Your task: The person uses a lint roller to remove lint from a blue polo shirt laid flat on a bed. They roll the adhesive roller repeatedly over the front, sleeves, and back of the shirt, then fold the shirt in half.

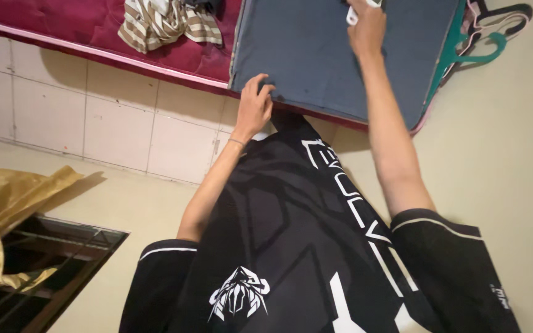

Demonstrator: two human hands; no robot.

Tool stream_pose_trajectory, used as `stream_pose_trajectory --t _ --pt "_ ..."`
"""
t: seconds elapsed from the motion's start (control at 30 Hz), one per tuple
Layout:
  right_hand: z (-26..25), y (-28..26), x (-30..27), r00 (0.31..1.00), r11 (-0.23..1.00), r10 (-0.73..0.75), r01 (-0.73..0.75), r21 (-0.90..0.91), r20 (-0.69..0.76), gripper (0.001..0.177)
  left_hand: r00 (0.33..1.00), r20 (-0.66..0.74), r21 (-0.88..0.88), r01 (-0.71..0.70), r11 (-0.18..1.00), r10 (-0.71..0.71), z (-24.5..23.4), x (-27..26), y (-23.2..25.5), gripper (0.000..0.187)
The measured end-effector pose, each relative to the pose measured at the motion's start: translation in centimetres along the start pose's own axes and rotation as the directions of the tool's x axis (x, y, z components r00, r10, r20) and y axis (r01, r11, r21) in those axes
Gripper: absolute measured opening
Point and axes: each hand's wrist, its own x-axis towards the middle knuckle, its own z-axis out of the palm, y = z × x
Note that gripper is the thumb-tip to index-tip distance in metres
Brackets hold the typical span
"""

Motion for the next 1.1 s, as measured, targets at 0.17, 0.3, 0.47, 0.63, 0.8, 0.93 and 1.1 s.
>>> stream_pose_trajectory --t 0.17,0.3,0.47,0.63,0.8,0.93,1.1 --pt "-0.2 -4.1 -4.7 0.999 0.999 0.026 -0.027 0.044 0.036 0.044 1.000 0.008 0.002 0.012 1.000 -0.012 0.6 0.4 -0.6 0.038" --pt "-2.4 -10.9 -12.9 0.969 0.998 0.056 -0.064 0.025 0.241 0.035 0.999 -0.009 0.065 0.038 0.997 -0.037 1.3 0.9 -1.1 0.054" --pt "-6.0 -16.4 -18.0 0.968 0.994 -0.092 0.078 0.070 0.232 0.047 0.997 0.006 0.180 0.073 0.981 -0.076 1.6 1.1 -1.8 0.059" --pt "-8.8 -14.1 -14.0 0.977 0.980 0.054 -0.091 0.179 0.205 0.041 0.995 0.005 0.165 0.096 0.982 -0.098 1.9 0.8 -2.5 0.066" --pt "-6.6 -3.0 -3.7 1.000 0.964 0.014 -0.009 0.267 -0.016 0.042 0.994 0.005 0.175 0.109 0.979 -0.112 2.1 0.7 -2.9 0.067" --pt "-3.4 3.8 -0.1 0.997 0.961 0.028 -0.006 0.276 -0.076 0.029 0.991 0.022 0.183 0.123 0.975 -0.129 2.1 1.0 -2.8 0.066" --pt "-2.7 1.3 -6.8 0.966 0.938 0.243 -0.210 0.276 -0.091 0.034 0.987 0.022 0.208 0.154 0.966 -0.162 2.2 2.0 -1.4 0.072"
